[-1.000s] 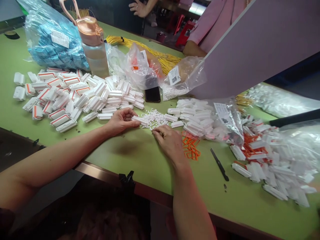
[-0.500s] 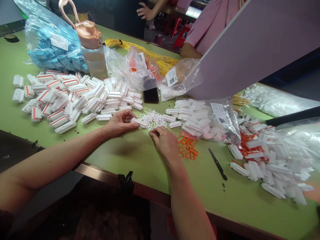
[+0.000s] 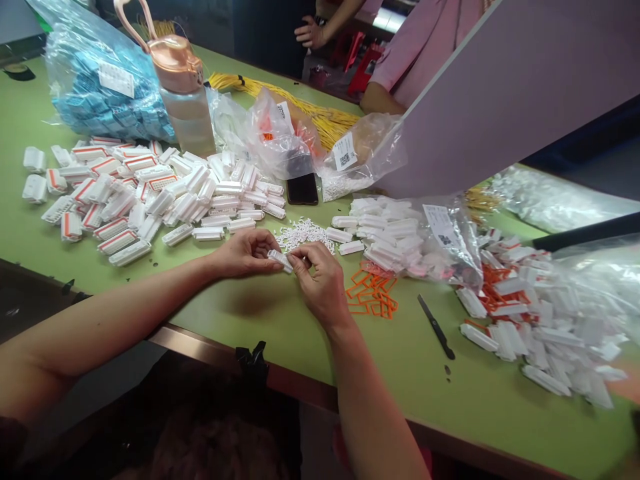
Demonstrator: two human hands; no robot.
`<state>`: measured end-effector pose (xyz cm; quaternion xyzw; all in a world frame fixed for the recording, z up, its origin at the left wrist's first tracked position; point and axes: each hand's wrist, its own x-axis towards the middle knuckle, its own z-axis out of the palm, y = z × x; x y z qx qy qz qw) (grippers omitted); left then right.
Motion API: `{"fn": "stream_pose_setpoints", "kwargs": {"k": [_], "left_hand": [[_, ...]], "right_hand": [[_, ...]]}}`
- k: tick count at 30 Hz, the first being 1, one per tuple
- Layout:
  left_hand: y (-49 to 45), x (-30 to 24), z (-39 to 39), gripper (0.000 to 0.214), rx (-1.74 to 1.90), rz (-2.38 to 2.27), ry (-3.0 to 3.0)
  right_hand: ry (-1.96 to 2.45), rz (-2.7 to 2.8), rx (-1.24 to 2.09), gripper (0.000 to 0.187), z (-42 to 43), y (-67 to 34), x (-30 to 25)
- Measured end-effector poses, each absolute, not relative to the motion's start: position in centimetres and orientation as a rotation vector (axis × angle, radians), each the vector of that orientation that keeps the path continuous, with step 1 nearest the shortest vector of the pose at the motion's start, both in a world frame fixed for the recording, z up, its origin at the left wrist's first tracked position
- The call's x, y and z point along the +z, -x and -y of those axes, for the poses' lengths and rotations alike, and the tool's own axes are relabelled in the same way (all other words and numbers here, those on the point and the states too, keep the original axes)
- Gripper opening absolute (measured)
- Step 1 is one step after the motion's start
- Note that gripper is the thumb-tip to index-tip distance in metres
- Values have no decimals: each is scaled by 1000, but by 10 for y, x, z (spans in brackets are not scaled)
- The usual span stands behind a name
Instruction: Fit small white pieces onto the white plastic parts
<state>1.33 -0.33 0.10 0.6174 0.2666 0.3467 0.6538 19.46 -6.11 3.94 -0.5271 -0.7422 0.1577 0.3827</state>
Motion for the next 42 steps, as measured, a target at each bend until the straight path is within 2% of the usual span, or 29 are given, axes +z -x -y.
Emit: {"fn": "stream_pose_setpoints", "kwargs": {"k": [10, 17, 21, 25, 31, 42], "left_hand": [[-13, 4, 5, 31, 760, -626, -1463], [-13, 0, 3, 30, 810, -621, -1296], [-12, -2, 1, 32, 806, -610, -1243], [-13, -5, -1, 39, 849, -659, -1242], [-14, -8, -4, 41, 928, -721, -1274], [-13, -4, -3, 39, 909, -730, -1294]], "right_hand": [[1447, 2112, 31, 19, 63, -191, 35], [1542, 2191, -56, 25, 69, -188, 40], [1490, 2145, 110, 26, 67, -192, 41], [1512, 1845, 307, 28, 59, -209, 38], [1830, 1974, 313, 21, 57, -217, 31], [1838, 1989, 268, 28, 57, -214, 26]]}}
